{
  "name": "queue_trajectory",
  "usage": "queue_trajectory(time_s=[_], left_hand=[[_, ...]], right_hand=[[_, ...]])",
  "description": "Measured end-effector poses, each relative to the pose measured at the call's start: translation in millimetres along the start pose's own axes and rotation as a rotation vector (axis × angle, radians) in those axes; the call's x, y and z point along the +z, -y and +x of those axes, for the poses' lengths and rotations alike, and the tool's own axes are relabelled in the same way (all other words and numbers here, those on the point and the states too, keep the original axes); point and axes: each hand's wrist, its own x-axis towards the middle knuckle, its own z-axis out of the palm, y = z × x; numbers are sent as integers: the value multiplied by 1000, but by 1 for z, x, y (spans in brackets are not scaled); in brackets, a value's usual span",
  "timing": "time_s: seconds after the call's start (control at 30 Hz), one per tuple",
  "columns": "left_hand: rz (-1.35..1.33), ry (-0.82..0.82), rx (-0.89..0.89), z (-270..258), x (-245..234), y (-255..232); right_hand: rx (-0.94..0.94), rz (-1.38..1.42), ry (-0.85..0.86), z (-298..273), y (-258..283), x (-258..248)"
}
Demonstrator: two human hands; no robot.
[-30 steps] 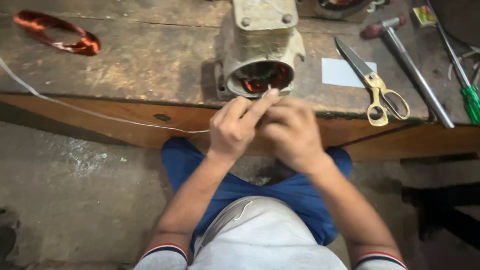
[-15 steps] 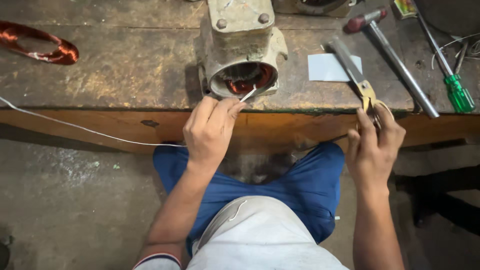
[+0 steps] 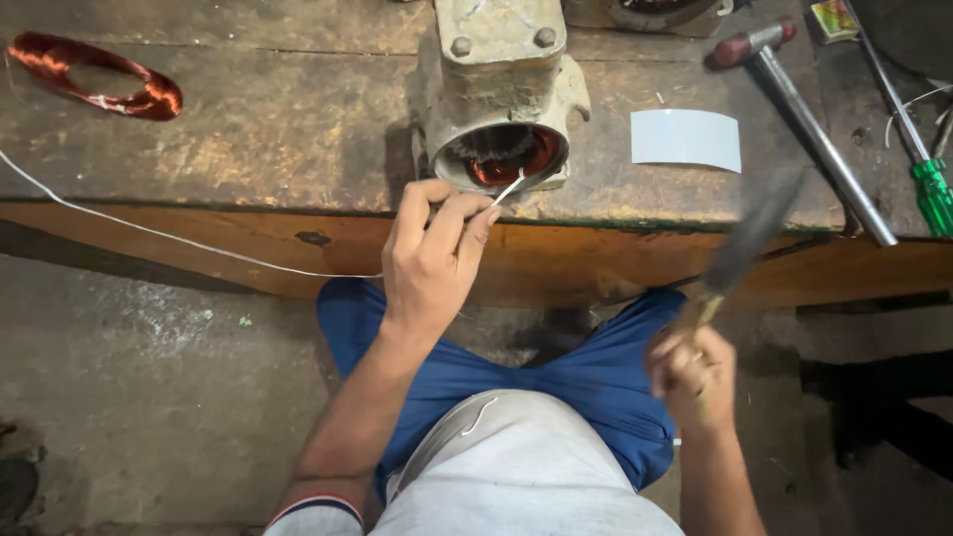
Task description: The person winds copper wire into a motor housing, secures the coil with white string, and trims excess string with scissors. The person repeats this process for multiple coils, adjusting the housing and tools as needed.
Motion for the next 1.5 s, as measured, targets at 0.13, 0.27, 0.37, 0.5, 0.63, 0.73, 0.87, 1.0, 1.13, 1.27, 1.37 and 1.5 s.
queue_trajectory(time_s=[0.13,0.27,0.37,0.5,0.63,0.73,0.87,1.0,1.13,1.27,1.37,1.5], left_hand=[[-52,1,4,3,0,-2],[-112,-16,27,1,6,-2],[-164,-10,26,-1,9,-1],[-168,33,42,-1,13,0],[-173,17,47,1,15,6],[-225,49,-64,0,20,12],[-221,7,-125,-8,12,16],[-81,-168,-10,5,-27,39],[366,-201,-79,56,-81,91],[872,-198,-64,60,-87,80],[436,17,-111,41,-54,48],[219,148,-27,27,-6,35]], right_hand=[[78,38,548,10,-7,22],[297,219,624,24,-14,56],[362,225,619,40,-15,73],[375,211,552,62,-20,86],[412,253,555,71,-28,86],[399,248,564,66,-34,83],[344,-55,564,51,-19,79],[228,-360,286,43,47,53],[1,-1261,-40,60,124,17],[-331,-1725,-139,116,143,0],[-437,-1783,-175,147,136,-1],[-662,-1657,-94,171,118,23]])
